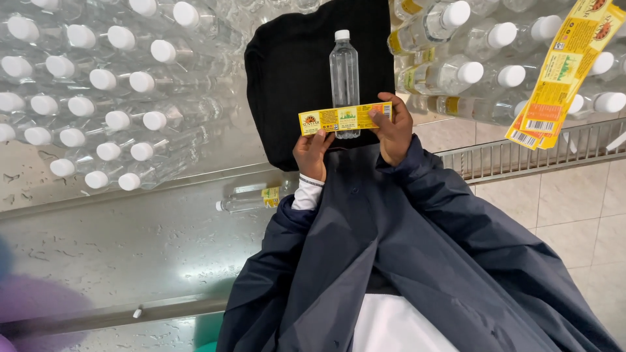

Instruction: The person repeatedly picks up clear plastic water bottles from a metal shelf, wraps yellow labels around them by hand, and places the labeled bottles back on the shelf among other bottles. The person also handles white paper strips during the process.

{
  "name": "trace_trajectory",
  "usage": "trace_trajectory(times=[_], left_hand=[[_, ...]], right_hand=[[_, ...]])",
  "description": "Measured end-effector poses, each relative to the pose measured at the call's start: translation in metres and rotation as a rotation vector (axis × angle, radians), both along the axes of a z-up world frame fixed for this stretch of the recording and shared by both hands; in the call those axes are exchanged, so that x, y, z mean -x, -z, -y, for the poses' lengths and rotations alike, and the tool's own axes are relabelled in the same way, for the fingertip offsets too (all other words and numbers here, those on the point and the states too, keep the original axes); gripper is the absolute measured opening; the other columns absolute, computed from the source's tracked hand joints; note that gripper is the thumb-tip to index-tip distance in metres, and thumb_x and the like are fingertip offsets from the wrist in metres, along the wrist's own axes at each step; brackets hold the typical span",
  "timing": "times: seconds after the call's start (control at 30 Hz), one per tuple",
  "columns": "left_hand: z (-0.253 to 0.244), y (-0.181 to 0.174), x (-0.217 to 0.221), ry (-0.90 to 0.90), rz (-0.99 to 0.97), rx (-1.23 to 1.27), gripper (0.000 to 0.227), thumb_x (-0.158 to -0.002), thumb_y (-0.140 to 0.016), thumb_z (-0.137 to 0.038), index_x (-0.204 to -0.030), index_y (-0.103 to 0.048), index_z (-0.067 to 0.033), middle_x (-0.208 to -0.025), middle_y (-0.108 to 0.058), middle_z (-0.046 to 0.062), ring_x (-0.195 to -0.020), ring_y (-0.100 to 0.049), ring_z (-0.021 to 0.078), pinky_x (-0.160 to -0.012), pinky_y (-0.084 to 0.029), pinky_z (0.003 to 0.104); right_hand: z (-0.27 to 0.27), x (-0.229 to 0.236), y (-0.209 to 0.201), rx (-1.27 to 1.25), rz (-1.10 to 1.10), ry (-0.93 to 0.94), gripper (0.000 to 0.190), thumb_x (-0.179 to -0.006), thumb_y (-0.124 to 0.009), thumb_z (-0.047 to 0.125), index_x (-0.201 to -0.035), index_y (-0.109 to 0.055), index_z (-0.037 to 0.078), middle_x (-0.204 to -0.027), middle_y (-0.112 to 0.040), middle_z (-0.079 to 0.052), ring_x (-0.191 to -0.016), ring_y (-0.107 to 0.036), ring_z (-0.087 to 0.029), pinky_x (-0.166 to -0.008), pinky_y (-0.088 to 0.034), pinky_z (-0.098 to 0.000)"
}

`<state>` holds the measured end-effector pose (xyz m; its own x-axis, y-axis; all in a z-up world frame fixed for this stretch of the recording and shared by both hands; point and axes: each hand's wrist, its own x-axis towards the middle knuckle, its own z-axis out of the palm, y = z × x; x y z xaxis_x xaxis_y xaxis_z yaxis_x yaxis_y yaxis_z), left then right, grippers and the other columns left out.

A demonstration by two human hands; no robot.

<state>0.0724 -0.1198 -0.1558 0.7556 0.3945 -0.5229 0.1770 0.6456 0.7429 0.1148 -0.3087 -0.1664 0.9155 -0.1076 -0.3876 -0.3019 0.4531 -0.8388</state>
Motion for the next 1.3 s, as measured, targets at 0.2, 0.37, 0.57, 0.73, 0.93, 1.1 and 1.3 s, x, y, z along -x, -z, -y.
trace_trajectory(times=[0.2,0.37,0.57,0.73,0.93,1.1,1.3], left_hand=[[-0.002,0.008,-0.001,0.003,-0.035,0.067,0.025,-0.096,-0.088,-0.010,-0.109,-0.070,0.0000,-0.096,-0.076,0.016,-0.094,-0.082,0.0332,-0.095,-0.068,0.058],[0.000,0.009,0.001,0.001,-0.020,0.097,0.026,-0.096,-0.088,-0.010,-0.108,-0.067,0.0003,-0.098,-0.075,0.016,-0.096,-0.082,0.0330,-0.097,-0.067,0.057],[0.000,0.014,0.003,0.021,-0.004,0.104,0.027,-0.097,-0.088,-0.010,-0.110,-0.067,0.0006,-0.100,-0.075,0.016,-0.098,-0.082,0.0341,-0.099,-0.066,0.057],[0.001,0.015,0.003,0.016,0.001,0.112,0.026,-0.097,-0.087,-0.008,-0.111,-0.067,0.0008,-0.100,-0.076,0.018,-0.098,-0.082,0.0372,-0.099,-0.066,0.058],[0.001,0.011,0.003,0.025,0.007,0.110,0.026,-0.097,-0.087,-0.007,-0.111,-0.067,0.0000,-0.102,-0.077,0.017,-0.099,-0.082,0.0359,-0.100,-0.066,0.058],[0.001,0.007,0.001,0.041,0.015,0.095,0.026,-0.097,-0.087,-0.009,-0.110,-0.066,-0.0004,-0.101,-0.077,0.016,-0.098,-0.082,0.0341,-0.099,-0.067,0.055],[0.003,0.018,0.003,0.030,0.016,0.079,0.025,-0.097,-0.087,-0.008,-0.109,-0.067,0.0001,-0.099,-0.077,0.018,-0.098,-0.082,0.0357,-0.099,-0.066,0.057]], right_hand=[[-0.007,0.002,-0.010,0.027,-0.011,-0.005,0.054,-0.101,-0.085,0.010,-0.147,-0.057,0.007,-0.116,-0.066,-0.015,-0.110,-0.076,-0.030,-0.095,-0.070,-0.0485],[-0.002,0.000,-0.005,0.029,-0.015,-0.013,0.052,-0.103,-0.084,0.011,-0.147,-0.057,0.007,-0.117,-0.066,-0.015,-0.109,-0.076,-0.030,-0.095,-0.070,-0.0491],[0.001,0.002,0.000,0.027,-0.021,-0.001,0.053,-0.103,-0.083,0.011,-0.148,-0.055,0.007,-0.119,-0.065,-0.016,-0.110,-0.075,-0.031,-0.096,-0.070,-0.0487],[0.001,0.002,0.001,0.002,-0.044,0.015,0.053,-0.102,-0.084,0.010,-0.147,-0.056,0.008,-0.119,-0.064,-0.017,-0.110,-0.075,-0.032,-0.096,-0.070,-0.0482],[0.003,0.002,0.003,0.003,-0.045,0.013,0.053,-0.103,-0.083,0.010,-0.148,-0.055,0.008,-0.119,-0.064,-0.016,-0.110,-0.075,-0.032,-0.096,-0.070,-0.0487],[0.003,0.001,0.004,-0.014,-0.074,0.026,0.053,-0.102,-0.084,0.011,-0.147,-0.056,0.009,-0.119,-0.063,-0.015,-0.110,-0.075,-0.031,-0.096,-0.070,-0.0460],[0.004,0.001,0.012,-0.021,-0.078,0.037,0.054,-0.102,-0.084,0.010,-0.147,-0.055,0.010,-0.119,-0.064,-0.016,-0.109,-0.076,-0.033,-0.096,-0.071,-0.0477]])
